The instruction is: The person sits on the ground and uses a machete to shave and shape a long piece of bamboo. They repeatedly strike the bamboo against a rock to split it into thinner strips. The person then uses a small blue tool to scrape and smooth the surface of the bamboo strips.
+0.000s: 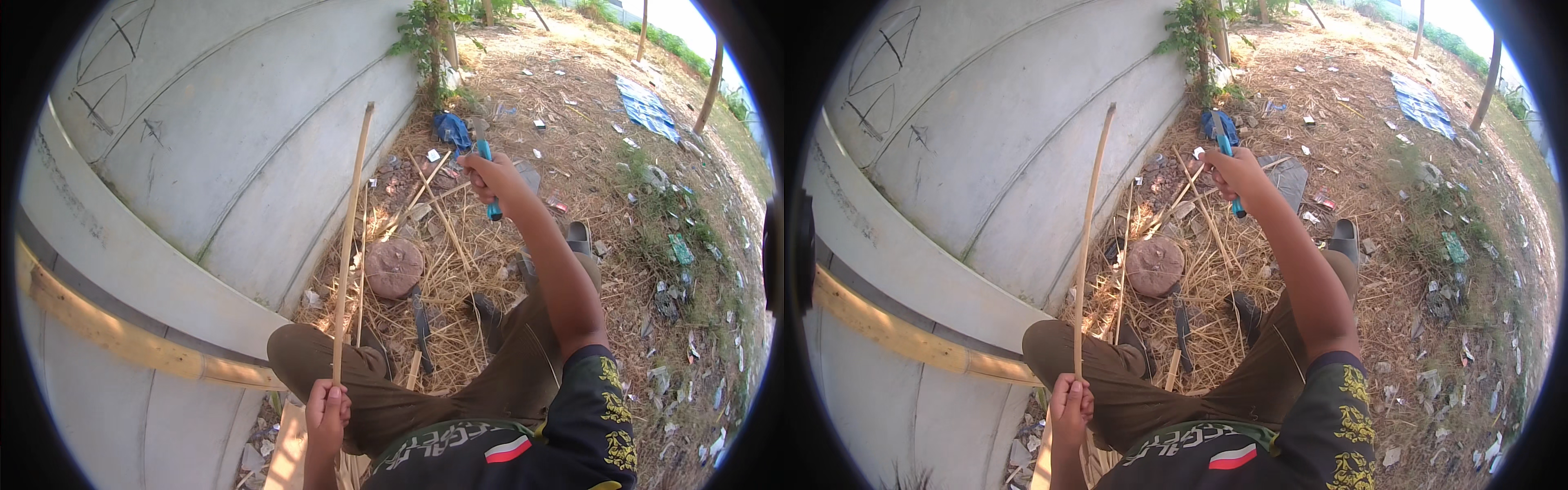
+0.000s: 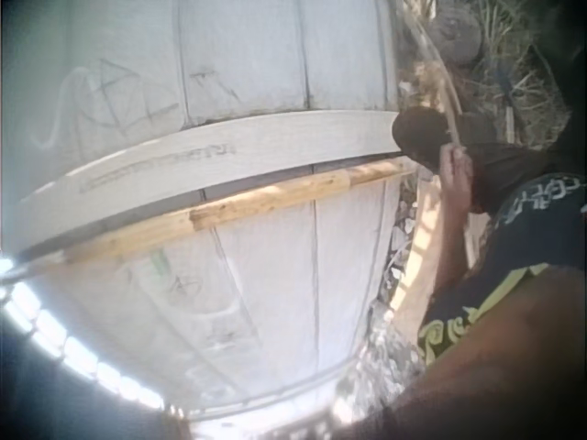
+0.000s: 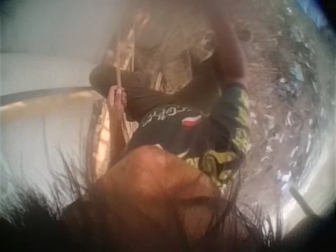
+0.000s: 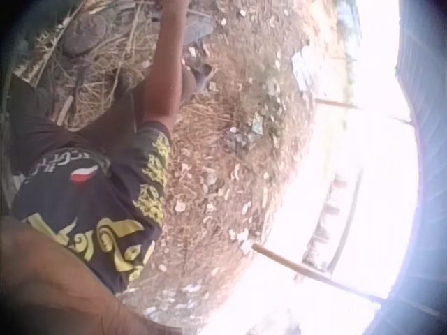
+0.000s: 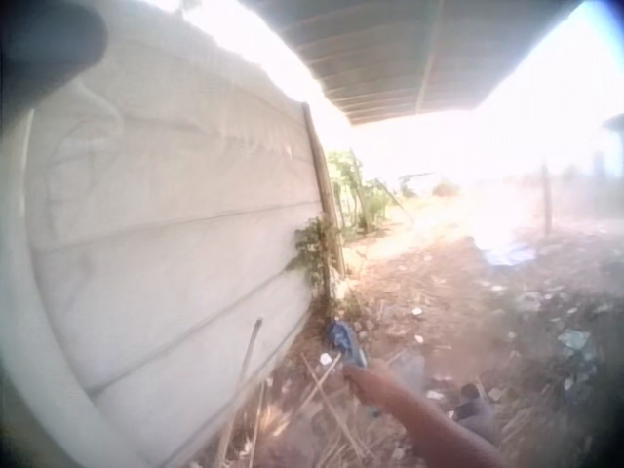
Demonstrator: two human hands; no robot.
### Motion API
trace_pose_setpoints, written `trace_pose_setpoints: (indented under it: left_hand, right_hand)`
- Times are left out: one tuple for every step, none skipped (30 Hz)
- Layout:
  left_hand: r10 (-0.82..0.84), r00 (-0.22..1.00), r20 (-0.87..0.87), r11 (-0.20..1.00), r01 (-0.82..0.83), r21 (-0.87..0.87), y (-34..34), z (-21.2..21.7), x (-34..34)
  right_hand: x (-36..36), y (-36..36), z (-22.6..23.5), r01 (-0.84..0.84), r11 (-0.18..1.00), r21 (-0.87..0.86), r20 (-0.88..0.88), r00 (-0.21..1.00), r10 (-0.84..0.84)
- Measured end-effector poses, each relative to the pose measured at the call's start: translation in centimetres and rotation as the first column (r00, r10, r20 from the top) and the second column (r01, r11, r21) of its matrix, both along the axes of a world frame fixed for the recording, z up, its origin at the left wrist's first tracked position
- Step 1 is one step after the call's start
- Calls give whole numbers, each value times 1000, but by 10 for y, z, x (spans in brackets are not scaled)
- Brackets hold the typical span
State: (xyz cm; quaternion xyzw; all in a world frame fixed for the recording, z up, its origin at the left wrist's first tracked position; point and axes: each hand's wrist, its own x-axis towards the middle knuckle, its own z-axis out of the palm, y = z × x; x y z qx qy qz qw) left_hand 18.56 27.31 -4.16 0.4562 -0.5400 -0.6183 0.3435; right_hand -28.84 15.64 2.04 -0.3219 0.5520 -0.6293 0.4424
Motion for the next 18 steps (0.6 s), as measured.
trace_pose_setpoints:
  left_hand:
    - [28,999,-26,998,-29,-54,-7,14,-4]
    - [46,999,-14,993,-47,-111,-15,32,-14]
    - [64,998,-6,985,-64,-162,-26,46,-27]
    - [9,999,47,977,1,-211,-45,55,-44]
    - [-44,994,100,963,69,-259,-66,65,-66]
    - [-94,987,128,956,125,-264,-92,71,-92]
    - [-141,970,199,943,193,-272,-124,78,-112]
    - [-69,940,333,883,213,-419,-161,72,-128]
    - [-20,842,539,841,306,-447,-193,77,-156]
    - [43,825,564,856,261,-447,-225,69,-177]
    - [213,711,670,827,234,-512,-257,33,-188]
    - [179,687,704,817,295,-496,-266,16,-204]
    - [156,657,738,805,349,-480,-274,0,-215]
    - [-67,703,708,783,477,-400,-266,-6,-234]
    - [-278,700,658,735,596,-323,-259,-13,-242]
    - [-328,633,701,744,630,-221,-264,-27,-248]
    - [-370,560,741,758,643,-108,-277,-53,-237]
    - [-417,483,770,767,642,13,-288,-87,-223]
  right_hand:
    - [7,2,2,-21,1000,-13,2,1000,21]
    - [9,5,7,-21,999,-48,23,999,23]
    - [10,9,12,-21,997,-77,40,999,24]
    - [6,16,17,-9,995,-104,51,999,14]
    - [1,24,23,26,993,-115,26,999,-23]
    - [-7,31,25,62,991,-117,42,997,-57]
    - [-10,35,28,80,989,-127,62,995,-72]
    - [-6,32,29,75,987,-140,87,994,-63]
    - [-7,32,28,81,984,-158,94,993,-66]
    - [-4,33,32,95,980,-173,90,993,-80]
    - [6,27,34,91,979,-183,97,993,-74]
    - [2,30,33,130,975,-183,93,989,-114]
    - [0,31,32,126,977,-170,76,990,-115]
    - [-14,40,28,161,976,-150,52,987,-154]
    - [-21,46,24,183,975,-129,39,983,-180]
    - [-30,51,24,204,970,-135,0,979,-206]
    - [-29,55,25,207,969,-137,-29,977,-213]
    - [-27,58,22,208,969,-132,-56,975,-217]
